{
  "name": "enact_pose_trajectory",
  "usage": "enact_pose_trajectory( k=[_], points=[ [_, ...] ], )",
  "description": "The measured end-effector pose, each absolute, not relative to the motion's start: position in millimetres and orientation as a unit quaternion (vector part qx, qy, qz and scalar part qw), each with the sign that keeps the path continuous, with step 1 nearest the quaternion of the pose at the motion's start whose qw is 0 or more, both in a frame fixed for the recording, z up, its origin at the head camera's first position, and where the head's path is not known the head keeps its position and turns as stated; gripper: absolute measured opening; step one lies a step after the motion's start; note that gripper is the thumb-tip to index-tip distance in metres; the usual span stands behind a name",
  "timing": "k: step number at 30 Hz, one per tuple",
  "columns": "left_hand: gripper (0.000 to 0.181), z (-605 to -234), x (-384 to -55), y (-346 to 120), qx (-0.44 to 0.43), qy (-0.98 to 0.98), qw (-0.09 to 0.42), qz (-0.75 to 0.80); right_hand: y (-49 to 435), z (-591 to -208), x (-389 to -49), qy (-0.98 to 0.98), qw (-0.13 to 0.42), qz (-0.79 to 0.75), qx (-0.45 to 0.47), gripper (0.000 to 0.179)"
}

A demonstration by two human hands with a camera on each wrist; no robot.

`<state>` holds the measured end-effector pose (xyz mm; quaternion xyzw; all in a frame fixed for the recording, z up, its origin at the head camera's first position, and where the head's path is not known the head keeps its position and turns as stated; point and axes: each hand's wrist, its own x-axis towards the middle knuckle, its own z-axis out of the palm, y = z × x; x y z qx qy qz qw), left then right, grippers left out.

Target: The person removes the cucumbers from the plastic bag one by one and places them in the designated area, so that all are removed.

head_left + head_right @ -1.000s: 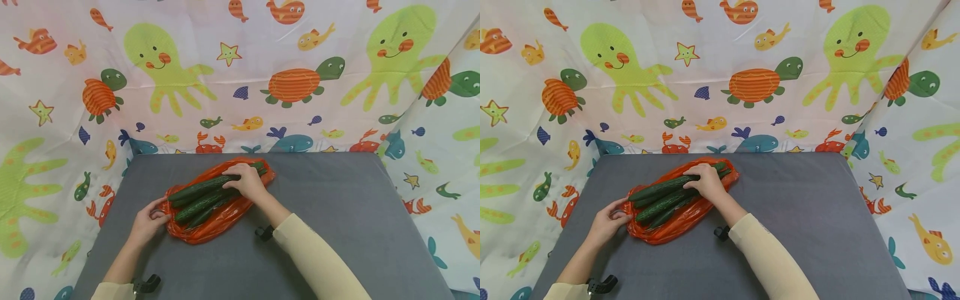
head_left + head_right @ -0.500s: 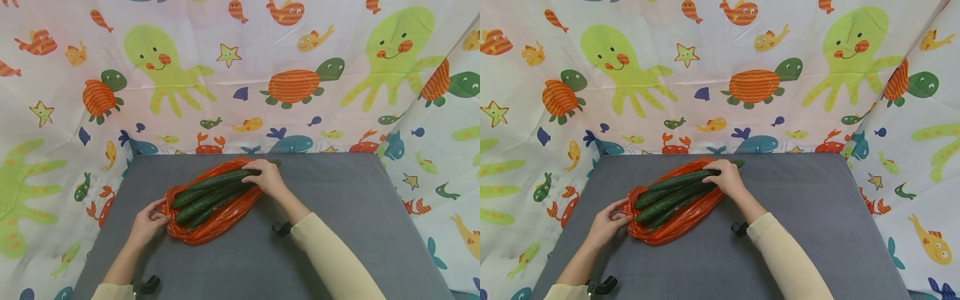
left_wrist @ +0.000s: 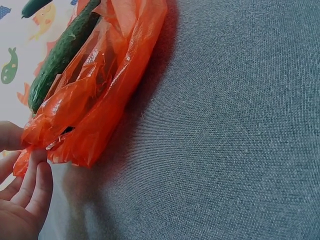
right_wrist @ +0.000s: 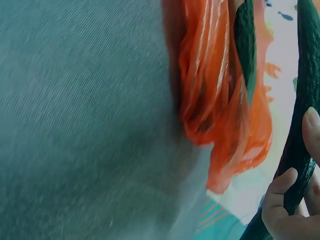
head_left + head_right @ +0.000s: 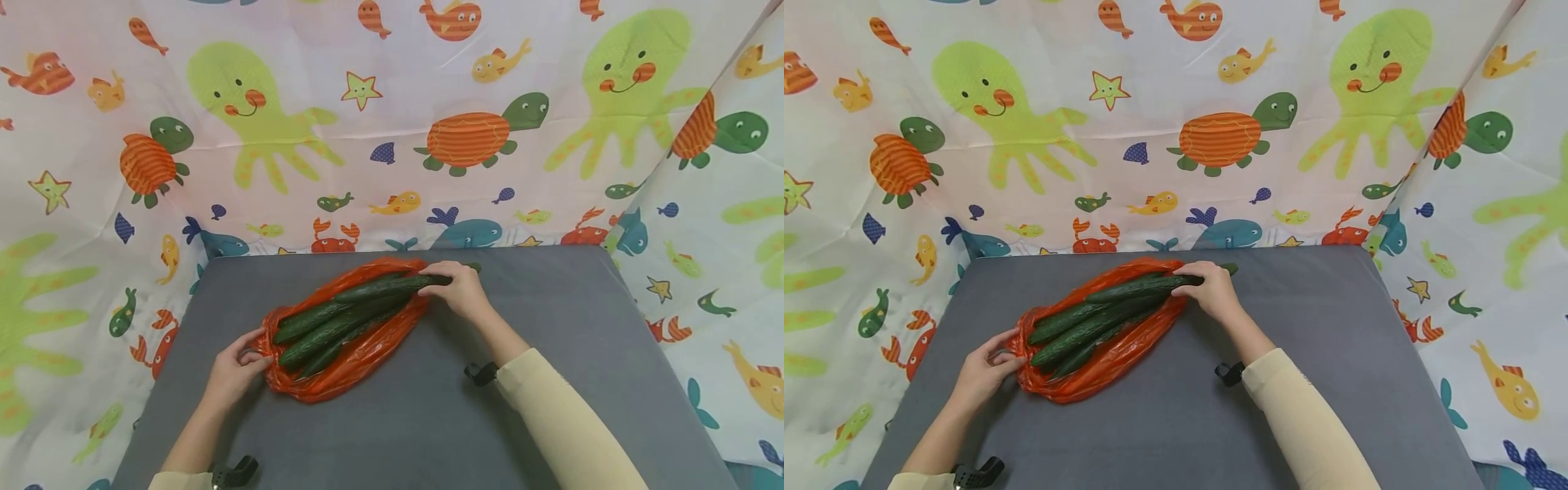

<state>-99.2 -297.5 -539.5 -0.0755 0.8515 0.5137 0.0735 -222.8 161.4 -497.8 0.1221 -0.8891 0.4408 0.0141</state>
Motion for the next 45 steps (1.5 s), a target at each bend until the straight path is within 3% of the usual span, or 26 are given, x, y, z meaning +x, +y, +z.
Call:
enact_pose_trajectory(
  k=[17, 45],
  points=[
    [0.063, -543, -100, -296, -0.091, 0.845, 0.087, 0.520, 222, -511, -233, -0.899, 0.027, 0.426, 0.095, 0.040],
    [0.064, -542, -98, -301, -0.075, 0.842, 0.068, 0.529, 309, -537, -246, -0.920, 0.024, 0.388, 0.055, 0.045]
  ],
)
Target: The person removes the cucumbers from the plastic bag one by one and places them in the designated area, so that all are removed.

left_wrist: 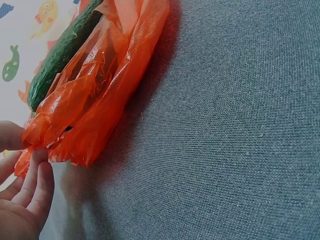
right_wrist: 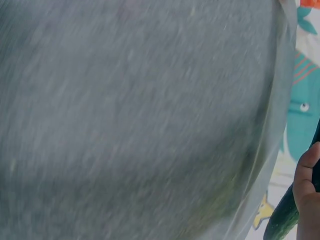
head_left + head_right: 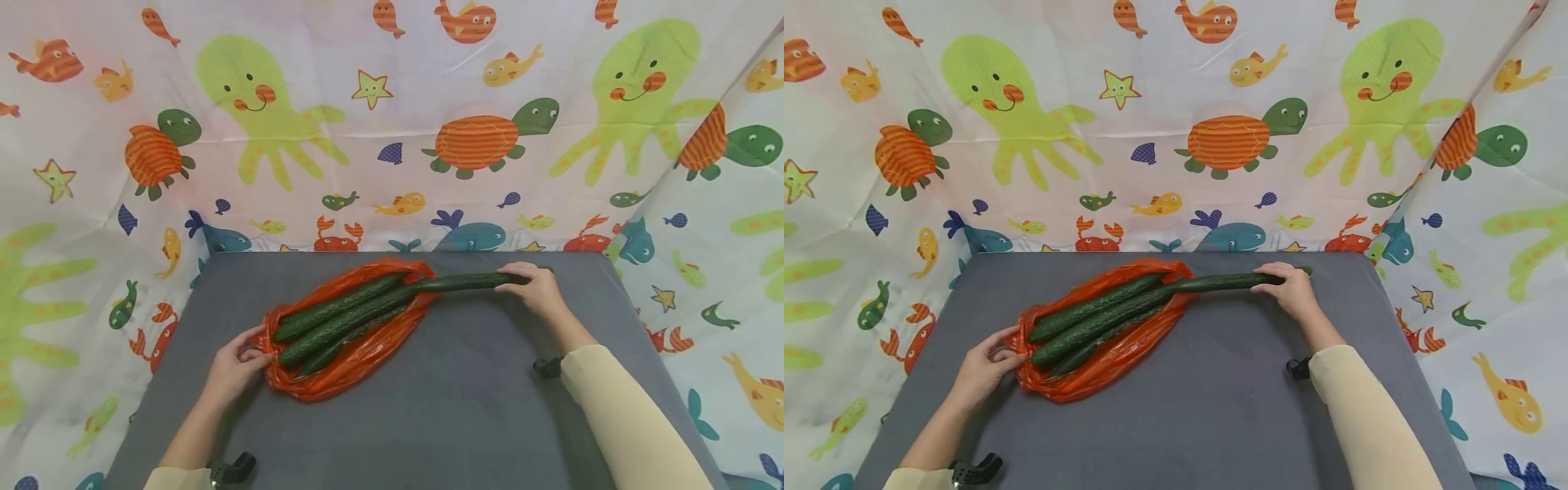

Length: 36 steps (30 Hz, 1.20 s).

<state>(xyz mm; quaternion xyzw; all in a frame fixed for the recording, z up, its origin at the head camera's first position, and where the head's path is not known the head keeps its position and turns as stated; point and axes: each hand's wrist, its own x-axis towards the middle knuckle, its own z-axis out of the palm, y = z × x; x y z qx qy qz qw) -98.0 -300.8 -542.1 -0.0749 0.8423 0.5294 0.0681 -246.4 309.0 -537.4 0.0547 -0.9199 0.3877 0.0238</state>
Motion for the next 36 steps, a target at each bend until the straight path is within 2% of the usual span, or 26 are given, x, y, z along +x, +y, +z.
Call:
enact_pose_trajectory(
  k=[10, 18, 30, 36],
  points=[
    [0.064, -547, -91, -303, -0.089, 0.840, 0.073, 0.530, 335, -546, -249, -0.924, 0.045, 0.380, 0.025, 0.041],
    [0.064, -550, -93, -303, -0.085, 0.840, 0.070, 0.532, 346, -548, -248, -0.930, 0.035, 0.366, 0.032, 0.044],
    [0.064, -547, -97, -302, -0.088, 0.839, 0.073, 0.532, 368, -544, -253, -0.937, 0.030, 0.347, -0.017, 0.047],
    [0.064, -547, -98, -301, -0.087, 0.838, 0.077, 0.533, 373, -543, -258, -0.943, 0.030, 0.331, -0.010, 0.042]
  ],
)
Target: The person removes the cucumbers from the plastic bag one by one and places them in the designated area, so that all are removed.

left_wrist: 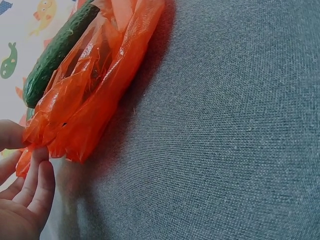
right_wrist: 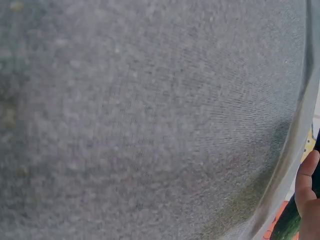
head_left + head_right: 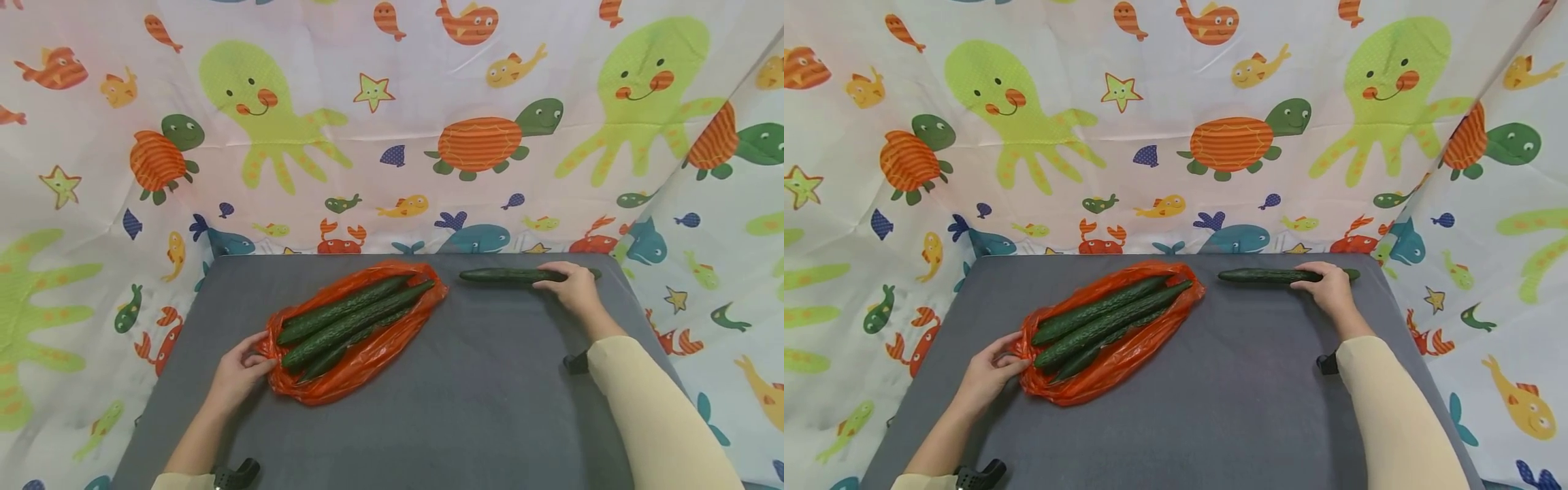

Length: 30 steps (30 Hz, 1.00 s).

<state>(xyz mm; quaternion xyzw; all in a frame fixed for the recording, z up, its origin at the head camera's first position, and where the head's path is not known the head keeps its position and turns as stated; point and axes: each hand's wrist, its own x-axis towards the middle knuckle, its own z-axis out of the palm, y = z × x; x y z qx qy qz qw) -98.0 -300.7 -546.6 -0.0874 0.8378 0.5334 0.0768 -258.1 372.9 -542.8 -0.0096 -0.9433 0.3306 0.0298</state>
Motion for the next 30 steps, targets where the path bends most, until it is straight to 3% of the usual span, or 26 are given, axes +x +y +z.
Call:
enact_pose_trajectory(
  k=[14, 30],
  points=[
    [0.064, -540, -97, -298, -0.096, 0.844, 0.086, 0.520, 372, -552, -265, -0.947, -0.006, 0.321, 0.012, 0.038],
    [0.065, -541, -100, -298, -0.091, 0.836, 0.085, 0.534, 358, -539, -267, -0.967, -0.009, 0.246, 0.068, 0.044]
  ],
)
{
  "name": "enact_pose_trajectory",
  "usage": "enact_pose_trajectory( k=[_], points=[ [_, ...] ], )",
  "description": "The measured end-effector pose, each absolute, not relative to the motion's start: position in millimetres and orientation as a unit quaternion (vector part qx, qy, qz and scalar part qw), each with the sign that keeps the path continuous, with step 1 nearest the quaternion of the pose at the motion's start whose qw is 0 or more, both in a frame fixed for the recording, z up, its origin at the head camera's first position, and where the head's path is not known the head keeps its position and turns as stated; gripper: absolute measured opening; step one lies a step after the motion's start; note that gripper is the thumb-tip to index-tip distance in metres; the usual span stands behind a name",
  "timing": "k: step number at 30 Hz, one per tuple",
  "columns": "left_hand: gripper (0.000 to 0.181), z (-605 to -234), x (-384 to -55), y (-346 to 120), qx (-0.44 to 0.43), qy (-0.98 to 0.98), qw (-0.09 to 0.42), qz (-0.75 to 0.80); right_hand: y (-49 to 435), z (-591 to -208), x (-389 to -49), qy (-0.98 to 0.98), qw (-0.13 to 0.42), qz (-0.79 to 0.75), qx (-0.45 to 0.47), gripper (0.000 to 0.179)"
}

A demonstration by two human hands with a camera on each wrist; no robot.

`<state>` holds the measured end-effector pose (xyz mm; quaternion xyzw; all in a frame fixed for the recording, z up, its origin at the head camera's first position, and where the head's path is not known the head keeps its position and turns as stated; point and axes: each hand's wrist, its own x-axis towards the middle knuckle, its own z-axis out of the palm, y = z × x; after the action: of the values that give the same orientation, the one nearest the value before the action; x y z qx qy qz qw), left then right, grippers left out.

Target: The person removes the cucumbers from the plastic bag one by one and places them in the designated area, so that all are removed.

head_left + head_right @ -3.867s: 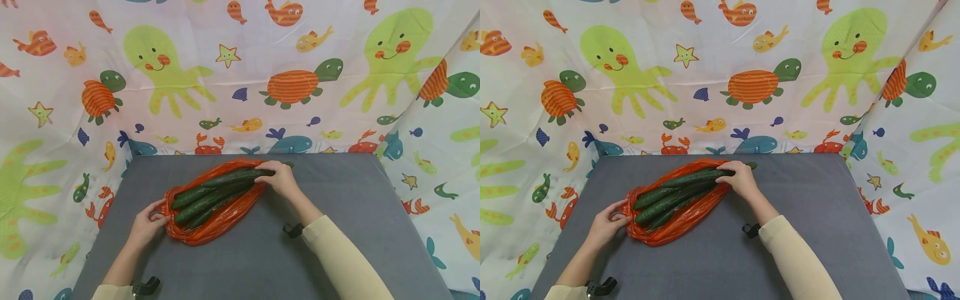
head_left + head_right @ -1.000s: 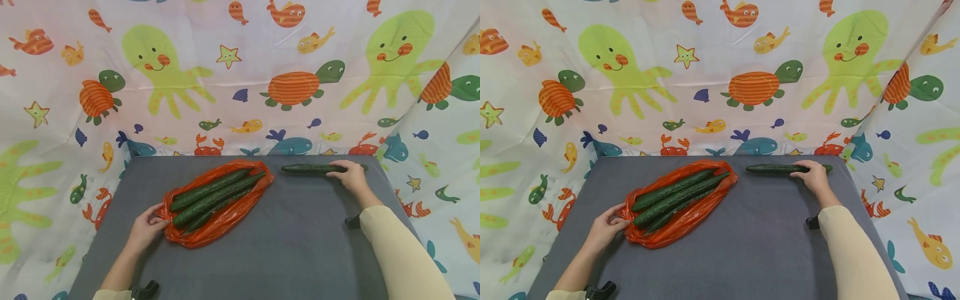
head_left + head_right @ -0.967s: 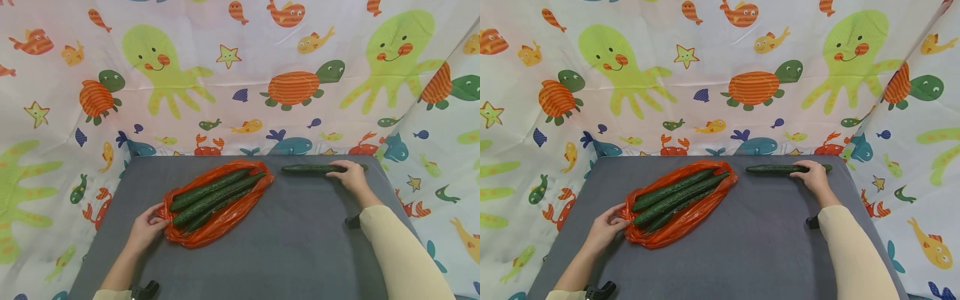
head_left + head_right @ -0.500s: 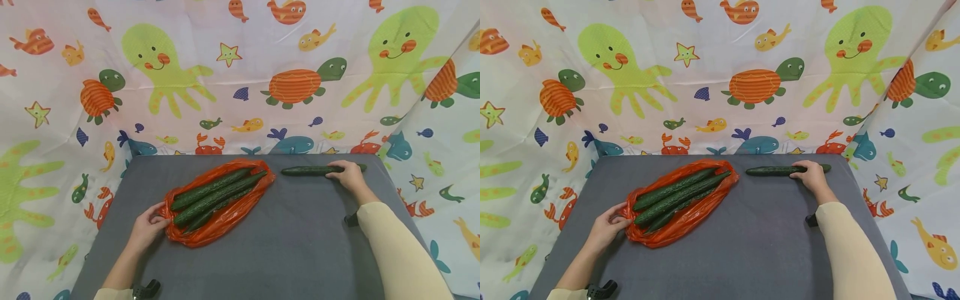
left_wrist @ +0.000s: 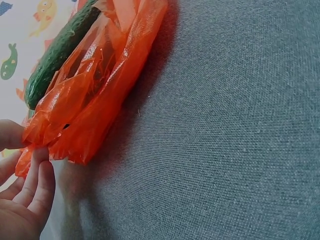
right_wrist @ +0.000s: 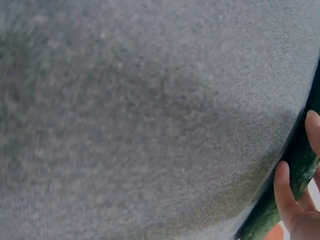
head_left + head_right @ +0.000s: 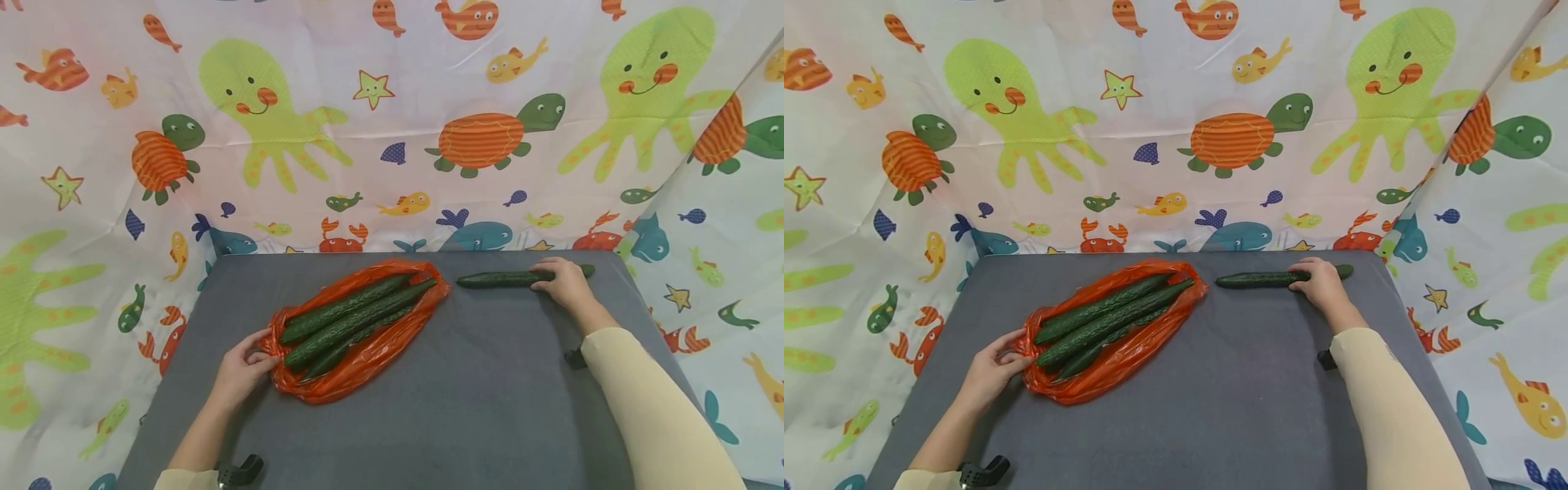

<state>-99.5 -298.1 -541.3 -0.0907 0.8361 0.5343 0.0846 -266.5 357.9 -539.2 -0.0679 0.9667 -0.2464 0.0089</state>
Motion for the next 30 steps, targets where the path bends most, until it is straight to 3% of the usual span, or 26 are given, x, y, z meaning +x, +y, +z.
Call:
enact_pose_trajectory(
  k=[8, 17, 30],
  points=[
    [0.064, -541, -100, -300, -0.083, 0.836, 0.080, 0.537, 347, -529, -265, 0.968, 0.030, -0.245, -0.045, 0.060],
    [0.065, -545, -98, -301, -0.087, 0.834, 0.079, 0.539, 306, -514, -257, 0.946, -0.062, -0.305, -0.093, 0.057],
    [0.063, -543, -100, -299, -0.090, 0.832, 0.079, 0.542, 252, -501, -252, 0.910, -0.079, -0.391, -0.112, 0.060]
  ],
)
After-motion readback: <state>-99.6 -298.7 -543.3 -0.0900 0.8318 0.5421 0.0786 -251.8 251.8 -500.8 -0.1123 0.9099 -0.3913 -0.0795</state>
